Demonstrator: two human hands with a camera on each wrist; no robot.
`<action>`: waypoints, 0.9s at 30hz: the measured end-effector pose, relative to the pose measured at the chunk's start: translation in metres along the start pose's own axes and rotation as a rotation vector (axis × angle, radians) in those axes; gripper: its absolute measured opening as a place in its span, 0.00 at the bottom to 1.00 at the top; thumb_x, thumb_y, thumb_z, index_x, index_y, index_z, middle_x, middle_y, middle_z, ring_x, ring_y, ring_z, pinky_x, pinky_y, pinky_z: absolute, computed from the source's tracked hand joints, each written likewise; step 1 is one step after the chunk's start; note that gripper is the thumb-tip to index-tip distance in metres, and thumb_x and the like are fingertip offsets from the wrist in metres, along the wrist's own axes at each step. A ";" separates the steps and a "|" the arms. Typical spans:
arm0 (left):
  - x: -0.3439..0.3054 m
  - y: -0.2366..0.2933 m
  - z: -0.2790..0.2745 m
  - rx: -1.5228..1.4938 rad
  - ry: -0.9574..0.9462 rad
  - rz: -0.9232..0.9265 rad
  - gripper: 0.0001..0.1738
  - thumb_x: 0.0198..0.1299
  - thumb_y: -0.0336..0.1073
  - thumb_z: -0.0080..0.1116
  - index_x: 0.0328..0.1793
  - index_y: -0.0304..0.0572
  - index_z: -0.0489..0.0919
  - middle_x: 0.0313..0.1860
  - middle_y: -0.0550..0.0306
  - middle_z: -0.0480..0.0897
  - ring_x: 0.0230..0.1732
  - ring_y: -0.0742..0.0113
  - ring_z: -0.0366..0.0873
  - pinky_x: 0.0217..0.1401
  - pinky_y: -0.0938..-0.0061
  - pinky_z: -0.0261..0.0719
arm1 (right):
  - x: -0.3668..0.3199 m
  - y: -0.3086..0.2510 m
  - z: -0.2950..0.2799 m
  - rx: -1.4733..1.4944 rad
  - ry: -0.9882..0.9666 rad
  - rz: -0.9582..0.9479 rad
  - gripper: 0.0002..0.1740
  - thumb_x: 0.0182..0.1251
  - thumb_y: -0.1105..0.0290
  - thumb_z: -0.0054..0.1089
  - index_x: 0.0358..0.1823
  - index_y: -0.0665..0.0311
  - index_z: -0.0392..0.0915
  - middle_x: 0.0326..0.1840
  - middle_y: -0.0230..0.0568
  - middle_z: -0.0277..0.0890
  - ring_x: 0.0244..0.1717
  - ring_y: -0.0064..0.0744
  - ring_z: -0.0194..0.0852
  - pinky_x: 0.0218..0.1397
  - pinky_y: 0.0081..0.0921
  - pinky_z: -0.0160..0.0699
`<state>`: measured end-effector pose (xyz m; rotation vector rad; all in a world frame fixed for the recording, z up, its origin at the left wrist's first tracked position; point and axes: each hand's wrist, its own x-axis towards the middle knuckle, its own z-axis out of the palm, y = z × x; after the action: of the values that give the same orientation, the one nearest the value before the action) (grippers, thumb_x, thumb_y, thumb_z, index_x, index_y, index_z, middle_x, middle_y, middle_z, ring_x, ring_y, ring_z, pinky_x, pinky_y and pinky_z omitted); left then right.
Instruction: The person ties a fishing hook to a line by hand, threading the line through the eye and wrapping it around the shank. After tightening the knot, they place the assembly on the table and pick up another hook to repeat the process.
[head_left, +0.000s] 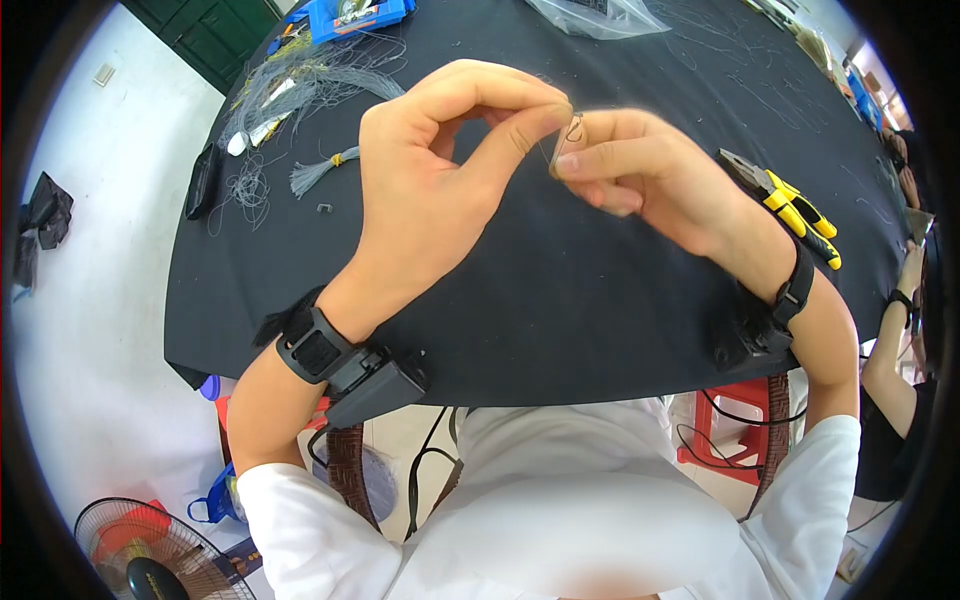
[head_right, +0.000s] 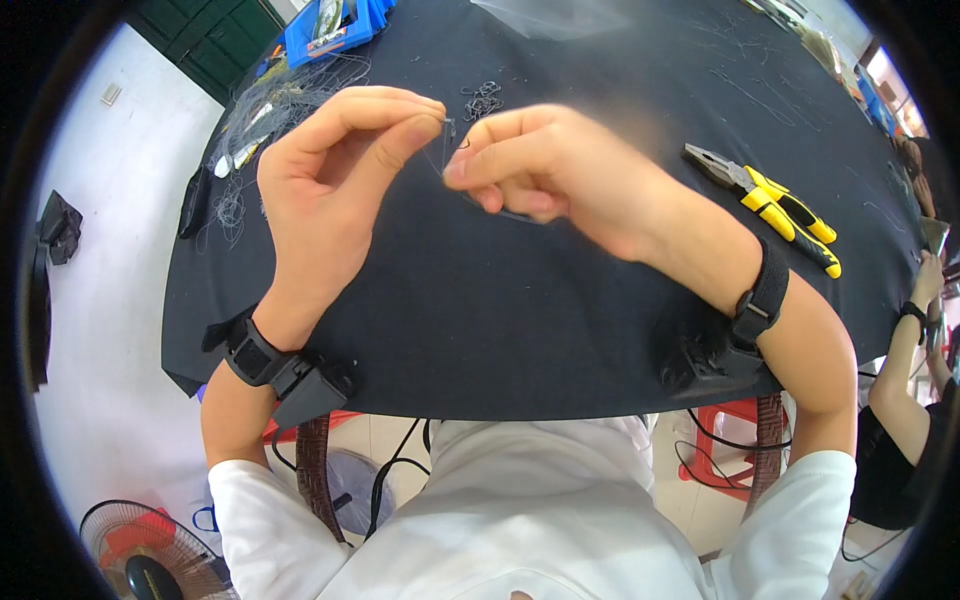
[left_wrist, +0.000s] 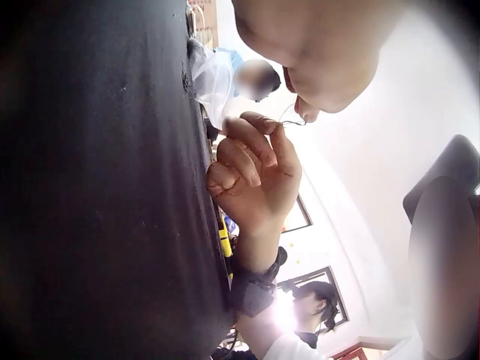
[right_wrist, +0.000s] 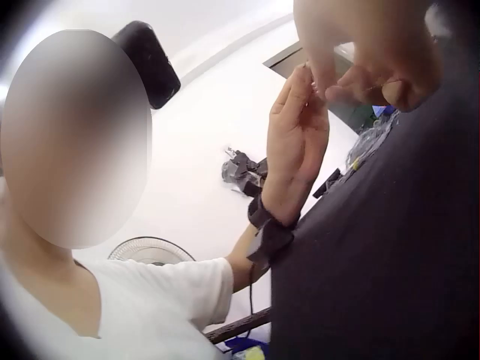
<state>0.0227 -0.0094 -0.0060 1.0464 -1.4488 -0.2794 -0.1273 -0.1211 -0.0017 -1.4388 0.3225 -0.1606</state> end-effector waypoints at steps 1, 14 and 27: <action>0.000 -0.001 0.002 -0.014 0.024 0.007 0.05 0.52 0.20 0.58 0.36 0.32 0.80 0.35 0.57 0.81 0.35 0.75 0.75 0.41 0.82 0.73 | -0.001 0.000 0.002 0.077 -0.034 0.044 0.07 0.57 0.66 0.58 0.29 0.62 0.75 0.21 0.28 0.68 0.15 0.10 0.50 0.19 0.14 0.45; -0.002 -0.003 0.003 0.136 -0.034 -0.074 0.06 0.54 0.23 0.59 0.39 0.31 0.80 0.37 0.56 0.81 0.39 0.74 0.76 0.45 0.81 0.73 | -0.020 -0.025 0.019 -1.095 0.359 -0.830 0.05 0.54 0.78 0.57 0.32 0.62 0.77 0.25 0.22 0.71 0.16 0.11 0.47 0.18 0.13 0.44; 0.000 0.006 0.002 -0.029 -0.089 0.023 0.05 0.55 0.20 0.56 0.38 0.29 0.79 0.38 0.53 0.80 0.41 0.71 0.77 0.46 0.80 0.74 | 0.000 -0.013 -0.012 -0.579 0.218 -0.433 0.06 0.57 0.69 0.58 0.31 0.64 0.77 0.24 0.24 0.73 0.24 0.14 0.65 0.28 0.14 0.62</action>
<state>0.0186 -0.0065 -0.0024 1.0037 -1.5313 -0.3330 -0.1305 -0.1344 0.0103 -2.0608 0.2384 -0.6183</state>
